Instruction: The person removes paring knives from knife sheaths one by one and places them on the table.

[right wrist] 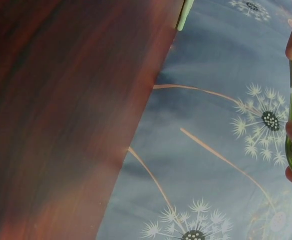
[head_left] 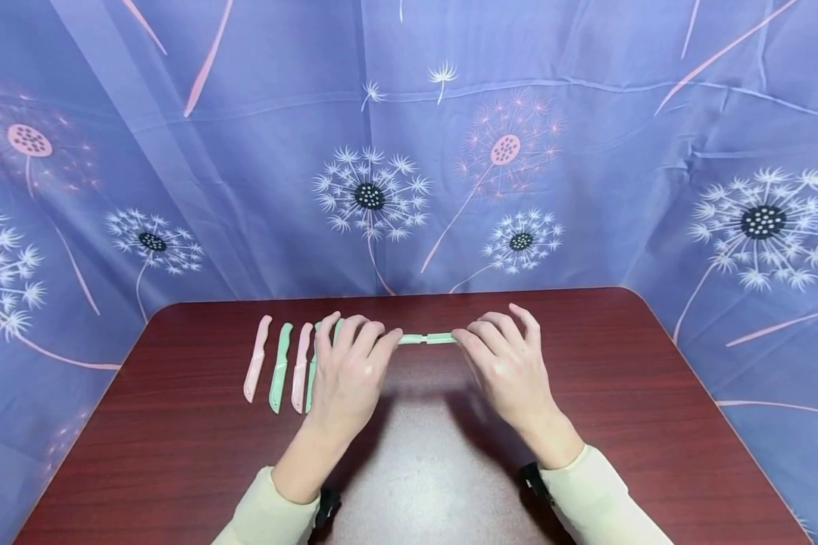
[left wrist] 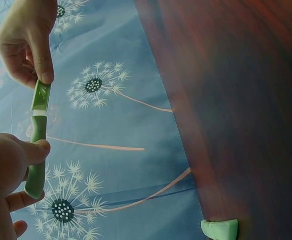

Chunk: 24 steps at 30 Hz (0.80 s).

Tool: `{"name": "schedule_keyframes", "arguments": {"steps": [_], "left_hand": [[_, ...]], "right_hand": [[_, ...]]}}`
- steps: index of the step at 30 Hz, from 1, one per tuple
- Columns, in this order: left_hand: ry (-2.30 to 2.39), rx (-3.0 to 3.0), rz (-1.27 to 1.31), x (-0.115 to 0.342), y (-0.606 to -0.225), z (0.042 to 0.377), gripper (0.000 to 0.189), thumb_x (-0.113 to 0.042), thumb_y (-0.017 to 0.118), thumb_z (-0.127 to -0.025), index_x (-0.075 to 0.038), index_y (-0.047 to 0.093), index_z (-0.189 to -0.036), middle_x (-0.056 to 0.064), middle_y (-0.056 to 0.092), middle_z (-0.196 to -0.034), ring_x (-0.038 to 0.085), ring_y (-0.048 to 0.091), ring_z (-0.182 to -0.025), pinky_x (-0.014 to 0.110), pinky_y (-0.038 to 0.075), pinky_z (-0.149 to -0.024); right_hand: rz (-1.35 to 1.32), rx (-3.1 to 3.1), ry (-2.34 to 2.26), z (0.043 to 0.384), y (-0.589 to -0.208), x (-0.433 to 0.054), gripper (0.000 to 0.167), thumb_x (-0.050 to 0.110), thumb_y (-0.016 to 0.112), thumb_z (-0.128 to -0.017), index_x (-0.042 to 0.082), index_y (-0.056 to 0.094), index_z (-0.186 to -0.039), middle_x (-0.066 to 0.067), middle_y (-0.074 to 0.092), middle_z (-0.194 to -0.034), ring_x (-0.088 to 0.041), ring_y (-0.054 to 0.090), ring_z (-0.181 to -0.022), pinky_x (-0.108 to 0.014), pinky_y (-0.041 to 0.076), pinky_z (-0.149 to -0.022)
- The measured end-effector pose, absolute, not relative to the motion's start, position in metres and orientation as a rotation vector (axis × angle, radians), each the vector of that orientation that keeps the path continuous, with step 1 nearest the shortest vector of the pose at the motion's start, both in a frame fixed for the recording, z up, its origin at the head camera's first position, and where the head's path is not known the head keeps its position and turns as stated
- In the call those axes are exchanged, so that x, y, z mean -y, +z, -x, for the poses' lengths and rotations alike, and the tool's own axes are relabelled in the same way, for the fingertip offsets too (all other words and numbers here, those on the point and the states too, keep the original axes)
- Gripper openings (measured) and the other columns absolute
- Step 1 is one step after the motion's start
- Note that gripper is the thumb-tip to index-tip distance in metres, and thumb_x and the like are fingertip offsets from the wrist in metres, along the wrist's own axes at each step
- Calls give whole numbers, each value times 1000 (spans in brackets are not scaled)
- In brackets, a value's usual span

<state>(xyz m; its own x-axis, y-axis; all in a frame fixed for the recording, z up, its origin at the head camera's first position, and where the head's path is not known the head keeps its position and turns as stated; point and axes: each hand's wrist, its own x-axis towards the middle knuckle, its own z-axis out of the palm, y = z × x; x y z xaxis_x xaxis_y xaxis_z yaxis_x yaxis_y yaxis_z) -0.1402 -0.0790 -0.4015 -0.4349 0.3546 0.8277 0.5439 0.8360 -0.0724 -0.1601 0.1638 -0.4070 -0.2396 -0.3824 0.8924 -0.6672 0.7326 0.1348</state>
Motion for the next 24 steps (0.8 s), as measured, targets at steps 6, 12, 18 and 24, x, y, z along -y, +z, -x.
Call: {"name": "schedule_keyframes", "arguments": {"steps": [6, 12, 18, 24], "left_hand": [[-247, 2065, 652, 79, -401, 140, 17, -7, 67, -99, -12, 82, -107, 4, 69, -97, 32, 63, -101, 64, 43, -104], [-245, 2072, 651, 81, -401, 141, 17, -8, 68, -99, -12, 81, -108, 4, 70, -98, 33, 64, -101, 63, 43, -105], [-240, 2082, 651, 81, -401, 141, 17, -8, 68, -99, -12, 81, -108, 4, 70, -98, 32, 63, -103, 63, 42, -105], [-232, 2081, 646, 81, -401, 141, 17, -9, 68, -99, -12, 81, -108, 4, 70, -98, 32, 64, -102, 63, 42, -106]], "right_hand": [[-814, 1874, 332, 160, -407, -165, 12, 10, 65, -101, 9, 77, -99, -3, 70, -91, -31, 67, -90, -65, 43, -101], [-807, 1881, 335, 160, -406, -165, 13, 11, 64, -102, 9, 77, -99, -3, 70, -91, -31, 67, -91, -65, 43, -102], [-807, 1882, 330, 161, -406, -166, 14, 11, 63, -102, 9, 77, -100, -3, 70, -91, -30, 67, -91, -65, 43, -101], [-814, 1888, 333, 161, -407, -167, 14, 11, 63, -102, 9, 77, -100, -3, 70, -91, -30, 67, -91, -65, 43, -101]]}}
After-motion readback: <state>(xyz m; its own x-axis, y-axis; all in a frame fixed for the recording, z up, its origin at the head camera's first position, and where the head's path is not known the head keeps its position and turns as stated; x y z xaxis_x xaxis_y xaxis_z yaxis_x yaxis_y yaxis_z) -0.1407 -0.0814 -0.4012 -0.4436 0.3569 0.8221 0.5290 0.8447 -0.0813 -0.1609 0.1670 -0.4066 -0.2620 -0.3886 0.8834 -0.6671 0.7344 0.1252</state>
